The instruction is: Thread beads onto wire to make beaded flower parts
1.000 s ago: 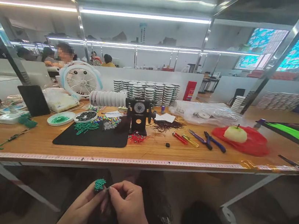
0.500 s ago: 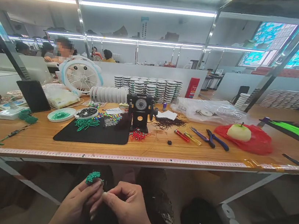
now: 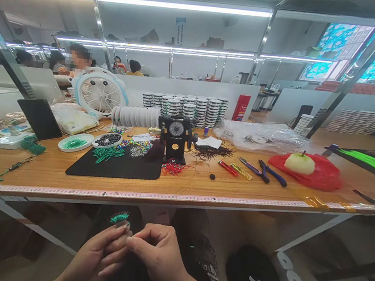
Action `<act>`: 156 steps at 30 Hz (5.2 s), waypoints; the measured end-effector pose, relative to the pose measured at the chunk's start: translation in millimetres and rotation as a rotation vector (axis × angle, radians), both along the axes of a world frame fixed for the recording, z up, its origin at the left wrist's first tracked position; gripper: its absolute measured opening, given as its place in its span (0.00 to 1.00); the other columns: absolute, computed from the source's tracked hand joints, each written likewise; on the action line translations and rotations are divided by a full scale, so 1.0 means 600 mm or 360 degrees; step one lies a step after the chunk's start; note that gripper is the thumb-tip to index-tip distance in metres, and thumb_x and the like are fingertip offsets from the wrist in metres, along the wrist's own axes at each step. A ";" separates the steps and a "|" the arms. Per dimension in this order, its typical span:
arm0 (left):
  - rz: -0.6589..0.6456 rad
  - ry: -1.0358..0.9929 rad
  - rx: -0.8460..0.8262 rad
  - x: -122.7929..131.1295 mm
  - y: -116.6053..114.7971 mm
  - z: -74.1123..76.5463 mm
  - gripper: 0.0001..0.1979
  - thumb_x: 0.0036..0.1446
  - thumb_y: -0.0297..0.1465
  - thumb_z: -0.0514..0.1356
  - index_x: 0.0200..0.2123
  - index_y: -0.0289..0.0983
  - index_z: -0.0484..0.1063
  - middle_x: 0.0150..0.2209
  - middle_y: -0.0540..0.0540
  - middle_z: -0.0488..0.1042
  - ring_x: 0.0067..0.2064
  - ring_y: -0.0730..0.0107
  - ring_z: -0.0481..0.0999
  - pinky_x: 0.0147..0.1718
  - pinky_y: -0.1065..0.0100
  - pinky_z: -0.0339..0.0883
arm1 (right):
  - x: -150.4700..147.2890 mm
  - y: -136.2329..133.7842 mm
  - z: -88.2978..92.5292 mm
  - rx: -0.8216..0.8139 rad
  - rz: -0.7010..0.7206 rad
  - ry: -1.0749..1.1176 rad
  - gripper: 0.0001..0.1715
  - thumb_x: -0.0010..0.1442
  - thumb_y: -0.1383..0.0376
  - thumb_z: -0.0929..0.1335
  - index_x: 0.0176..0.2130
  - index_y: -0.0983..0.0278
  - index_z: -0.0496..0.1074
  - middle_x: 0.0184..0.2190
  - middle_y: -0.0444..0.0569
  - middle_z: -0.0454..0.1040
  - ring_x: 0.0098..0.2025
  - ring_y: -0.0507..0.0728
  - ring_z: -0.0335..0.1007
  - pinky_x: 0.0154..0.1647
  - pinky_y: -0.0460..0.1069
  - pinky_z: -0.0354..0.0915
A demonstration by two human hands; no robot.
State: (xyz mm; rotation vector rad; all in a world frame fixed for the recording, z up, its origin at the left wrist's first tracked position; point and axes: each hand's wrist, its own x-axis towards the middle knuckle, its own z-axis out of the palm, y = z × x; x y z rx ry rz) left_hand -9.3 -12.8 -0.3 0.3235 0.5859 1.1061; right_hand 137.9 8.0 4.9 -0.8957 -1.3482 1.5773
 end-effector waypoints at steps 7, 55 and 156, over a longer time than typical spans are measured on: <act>-0.0021 0.0000 -0.0007 0.003 0.001 0.006 0.13 0.50 0.29 0.62 0.23 0.35 0.58 0.16 0.59 0.47 0.16 0.84 0.43 0.11 0.80 0.42 | -0.003 0.001 0.004 0.0081 -0.0154 -0.0106 0.11 0.51 0.63 0.69 0.22 0.69 0.72 0.19 0.43 0.67 0.24 0.48 0.58 0.26 0.44 0.55; 0.0065 0.0600 0.0307 0.001 -0.003 0.000 0.13 0.55 0.36 0.59 0.24 0.36 0.60 0.18 0.53 0.58 0.21 0.76 0.57 0.23 0.72 0.54 | 0.010 0.012 -0.028 -0.0362 0.0067 0.0310 0.15 0.48 0.60 0.72 0.25 0.69 0.69 0.16 0.38 0.57 0.18 0.44 0.45 0.19 0.43 0.42; 0.0149 0.0671 0.0141 -0.013 -0.010 -0.012 0.12 0.48 0.35 0.65 0.27 0.33 0.67 0.19 0.53 0.60 0.22 0.79 0.59 0.21 0.78 0.54 | -0.008 0.002 0.002 0.0081 0.0073 -0.0293 0.18 0.45 0.61 0.73 0.37 0.65 0.73 0.26 0.43 0.68 0.27 0.49 0.59 0.31 0.45 0.58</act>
